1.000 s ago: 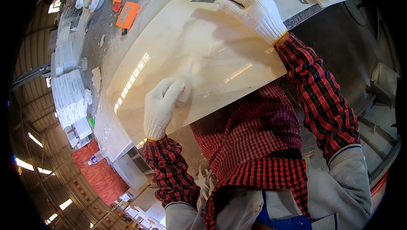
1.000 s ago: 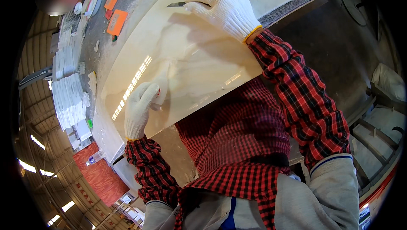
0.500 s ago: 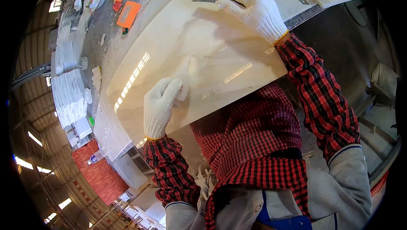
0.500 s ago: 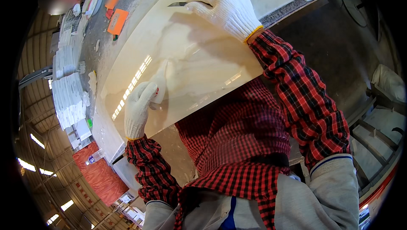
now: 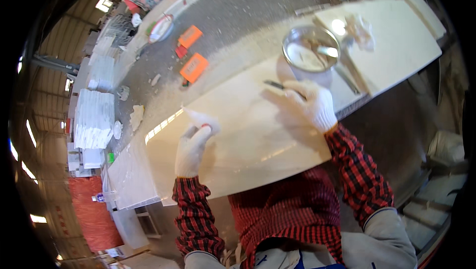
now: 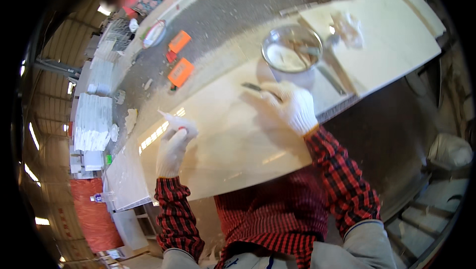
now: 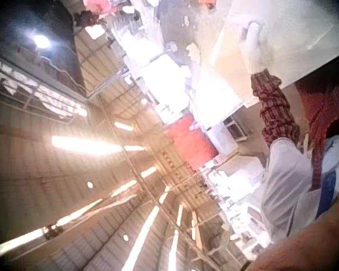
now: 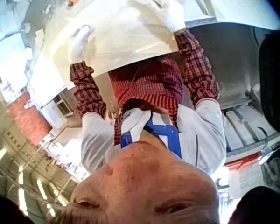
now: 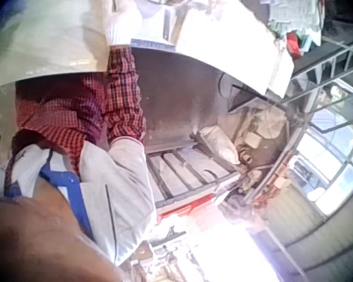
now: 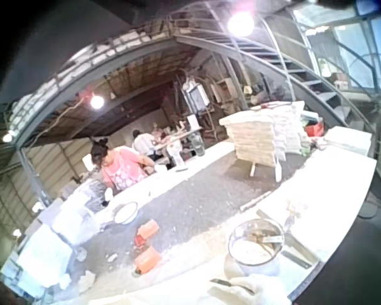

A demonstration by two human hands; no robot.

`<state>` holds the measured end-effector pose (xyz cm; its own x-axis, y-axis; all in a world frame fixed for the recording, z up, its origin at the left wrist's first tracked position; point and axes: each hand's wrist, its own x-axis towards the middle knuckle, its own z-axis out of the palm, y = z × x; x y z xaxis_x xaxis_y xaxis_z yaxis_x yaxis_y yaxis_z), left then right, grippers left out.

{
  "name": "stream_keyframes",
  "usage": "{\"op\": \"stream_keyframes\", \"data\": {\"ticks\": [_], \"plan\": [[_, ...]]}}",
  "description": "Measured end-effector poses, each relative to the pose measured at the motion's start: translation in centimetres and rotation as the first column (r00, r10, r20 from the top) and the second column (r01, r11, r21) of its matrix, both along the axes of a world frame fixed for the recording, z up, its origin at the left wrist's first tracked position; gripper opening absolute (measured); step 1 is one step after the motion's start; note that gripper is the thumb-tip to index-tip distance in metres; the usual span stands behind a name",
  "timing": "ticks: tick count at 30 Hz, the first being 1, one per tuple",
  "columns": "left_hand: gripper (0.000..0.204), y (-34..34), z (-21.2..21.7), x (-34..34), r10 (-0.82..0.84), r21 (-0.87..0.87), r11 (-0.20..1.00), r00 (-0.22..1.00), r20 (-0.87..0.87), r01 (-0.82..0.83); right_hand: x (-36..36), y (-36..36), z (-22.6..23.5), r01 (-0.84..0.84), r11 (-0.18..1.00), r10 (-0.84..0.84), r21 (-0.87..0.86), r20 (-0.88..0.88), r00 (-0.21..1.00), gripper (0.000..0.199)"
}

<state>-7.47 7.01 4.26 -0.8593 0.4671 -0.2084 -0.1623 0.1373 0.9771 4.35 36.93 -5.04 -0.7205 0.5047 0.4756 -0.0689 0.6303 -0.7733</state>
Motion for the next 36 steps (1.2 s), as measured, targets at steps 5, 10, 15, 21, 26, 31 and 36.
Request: {"op": "stream_keyframes", "data": {"ticks": [5,10,15,21,26,31,36], "plan": [[0.024,6.0,-3.3,-10.9,-0.069,0.005,0.997,0.954,-0.291,0.073,0.3,-0.1,1.1,0.018,1.0,-0.018,-0.001,0.067,0.998,0.021],[0.035,14.1,-5.3,-17.2,0.023,-0.182,0.974,0.86,-0.51,-0.134,0.0,-0.2,1.4,0.01,0.999,-0.006,-0.044,0.092,0.996,0.021],[0.046,18.0,-8.1,-19.6,-0.128,-0.563,0.761,0.777,-0.616,-0.322,-0.1,0.0,0.9,0.002,0.999,0.002,-0.036,0.115,0.993,0.02],[0.062,17.3,-7.4,-18.4,-0.248,-0.639,0.726,0.77,-0.588,-0.254,0.0,-0.1,0.9,0.009,0.997,-0.001,-0.073,0.109,0.994,0.021],[0.087,11.6,-5.7,-15.5,-0.119,-0.272,0.962,0.884,-0.453,-0.01,0.0,-0.1,0.5,-0.027,0.994,0.04,-0.11,0.113,0.993,0.025],[0.071,0.9,-1.7,-4.9,-0.081,-0.193,0.981,0.943,-0.323,0.018,0.2,0.7,0.5,-0.054,0.996,0.062,-0.066,0.123,0.99,0.027],[0.043,-8.8,-3.3,4.4,0.219,-0.244,0.908,0.882,-0.417,-0.341,0.3,0.7,1.6,-0.066,0.922,0.135,-0.382,0.158,0.978,0.026]]}}
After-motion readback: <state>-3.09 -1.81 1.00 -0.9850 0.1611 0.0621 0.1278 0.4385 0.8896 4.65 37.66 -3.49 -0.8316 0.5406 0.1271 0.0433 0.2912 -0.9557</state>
